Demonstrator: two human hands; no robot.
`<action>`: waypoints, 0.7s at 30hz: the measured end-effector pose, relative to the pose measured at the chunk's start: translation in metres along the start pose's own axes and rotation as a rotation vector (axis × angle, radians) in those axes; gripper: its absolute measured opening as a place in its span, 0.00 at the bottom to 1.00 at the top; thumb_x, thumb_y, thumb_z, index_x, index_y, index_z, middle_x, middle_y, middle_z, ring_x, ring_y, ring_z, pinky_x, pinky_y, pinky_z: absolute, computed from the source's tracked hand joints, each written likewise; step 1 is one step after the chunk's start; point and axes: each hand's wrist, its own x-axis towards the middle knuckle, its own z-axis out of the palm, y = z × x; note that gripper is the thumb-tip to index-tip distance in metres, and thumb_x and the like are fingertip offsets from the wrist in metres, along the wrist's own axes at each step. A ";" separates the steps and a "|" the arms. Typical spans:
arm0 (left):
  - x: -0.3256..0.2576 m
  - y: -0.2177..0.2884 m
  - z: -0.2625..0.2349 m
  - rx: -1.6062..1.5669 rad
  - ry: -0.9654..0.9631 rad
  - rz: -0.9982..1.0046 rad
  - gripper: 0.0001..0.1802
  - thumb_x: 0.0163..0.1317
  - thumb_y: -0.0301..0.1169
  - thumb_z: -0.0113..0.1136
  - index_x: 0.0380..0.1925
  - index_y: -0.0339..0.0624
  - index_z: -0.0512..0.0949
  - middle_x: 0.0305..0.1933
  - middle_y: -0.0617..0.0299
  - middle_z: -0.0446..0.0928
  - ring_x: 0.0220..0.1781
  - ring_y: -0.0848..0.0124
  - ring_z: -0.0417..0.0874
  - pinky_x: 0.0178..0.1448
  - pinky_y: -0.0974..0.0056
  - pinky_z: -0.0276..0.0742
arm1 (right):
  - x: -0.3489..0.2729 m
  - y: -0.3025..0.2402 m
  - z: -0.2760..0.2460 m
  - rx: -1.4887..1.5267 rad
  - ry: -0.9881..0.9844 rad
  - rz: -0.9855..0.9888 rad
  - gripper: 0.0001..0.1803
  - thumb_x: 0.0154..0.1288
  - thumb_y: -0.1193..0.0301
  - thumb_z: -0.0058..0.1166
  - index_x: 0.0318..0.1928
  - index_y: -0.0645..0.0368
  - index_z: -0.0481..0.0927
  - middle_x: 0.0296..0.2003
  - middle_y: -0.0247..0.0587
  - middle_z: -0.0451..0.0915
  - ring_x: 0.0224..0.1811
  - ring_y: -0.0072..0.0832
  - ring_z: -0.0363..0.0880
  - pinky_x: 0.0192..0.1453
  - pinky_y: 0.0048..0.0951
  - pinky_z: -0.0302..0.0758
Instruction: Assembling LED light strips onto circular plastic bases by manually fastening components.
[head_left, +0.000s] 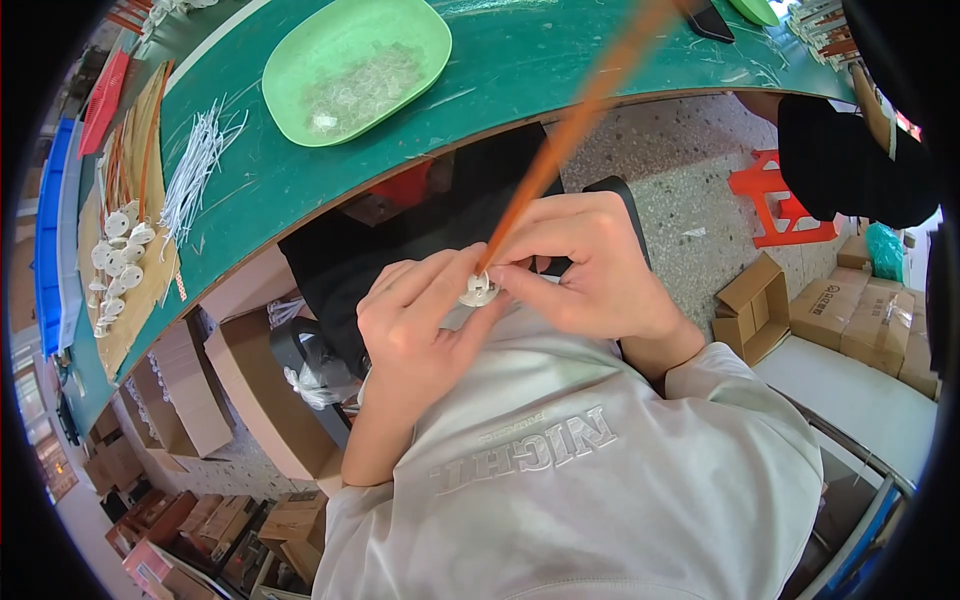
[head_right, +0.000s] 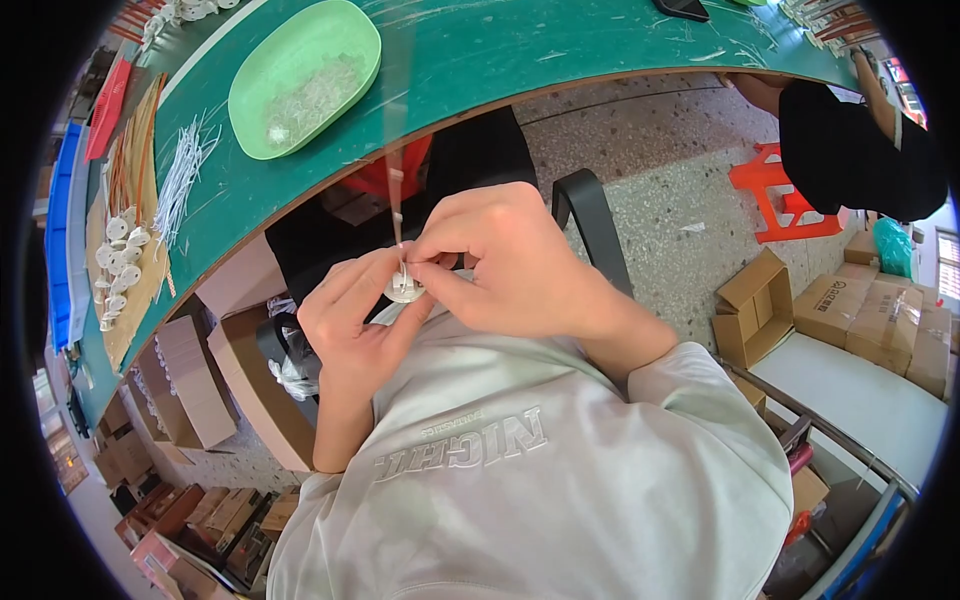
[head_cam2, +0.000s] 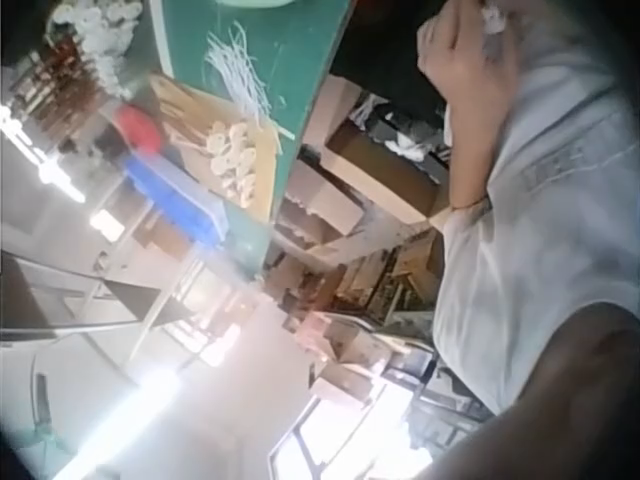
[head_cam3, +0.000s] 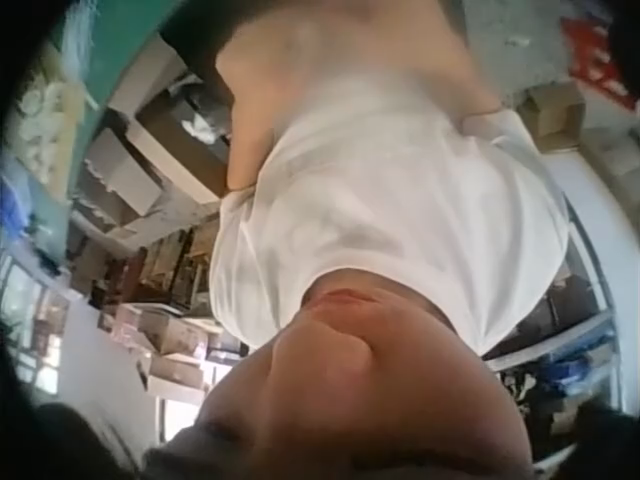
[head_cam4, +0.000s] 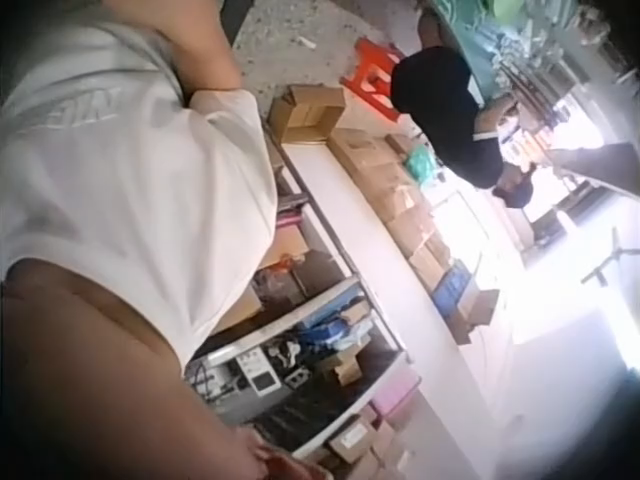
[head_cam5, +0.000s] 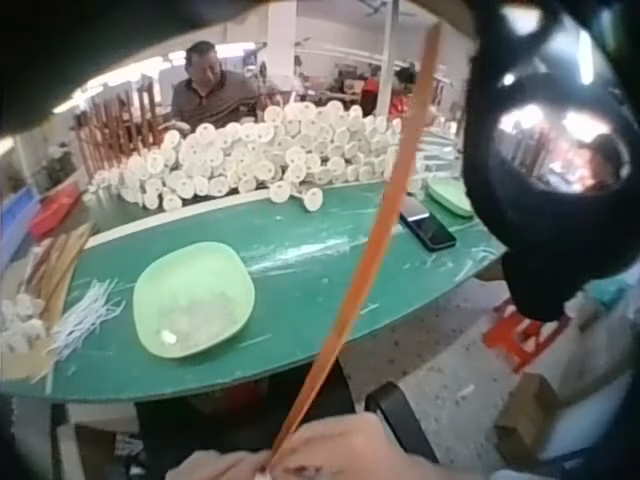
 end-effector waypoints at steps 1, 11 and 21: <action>0.000 0.001 0.000 0.093 -0.004 0.038 0.23 0.38 0.29 0.76 0.39 0.35 0.83 0.34 0.55 0.84 0.31 0.62 0.85 0.37 0.66 0.77 | -0.001 0.000 -0.001 -0.023 -0.011 -0.011 0.06 0.48 0.81 0.64 0.30 0.64 0.84 0.26 0.41 0.82 0.24 0.25 0.79 0.25 0.23 0.72; 0.000 0.000 -0.008 -0.144 -0.073 -0.112 0.22 0.44 0.27 0.75 0.41 0.29 0.83 0.33 0.52 0.84 0.32 0.69 0.85 0.41 0.69 0.78 | 0.007 0.004 -0.019 -0.125 0.187 0.049 0.03 0.57 0.81 0.58 0.33 0.66 0.80 0.31 0.39 0.81 0.27 0.24 0.77 0.29 0.21 0.70; 0.003 -0.010 -0.009 -0.297 -0.071 -0.114 0.23 0.45 0.26 0.76 0.42 0.28 0.82 0.34 0.51 0.84 0.32 0.67 0.86 0.40 0.70 0.79 | 0.012 0.005 -0.006 -0.012 -0.070 -0.140 0.07 0.49 0.81 0.64 0.32 0.64 0.82 0.29 0.39 0.81 0.27 0.27 0.76 0.24 0.23 0.69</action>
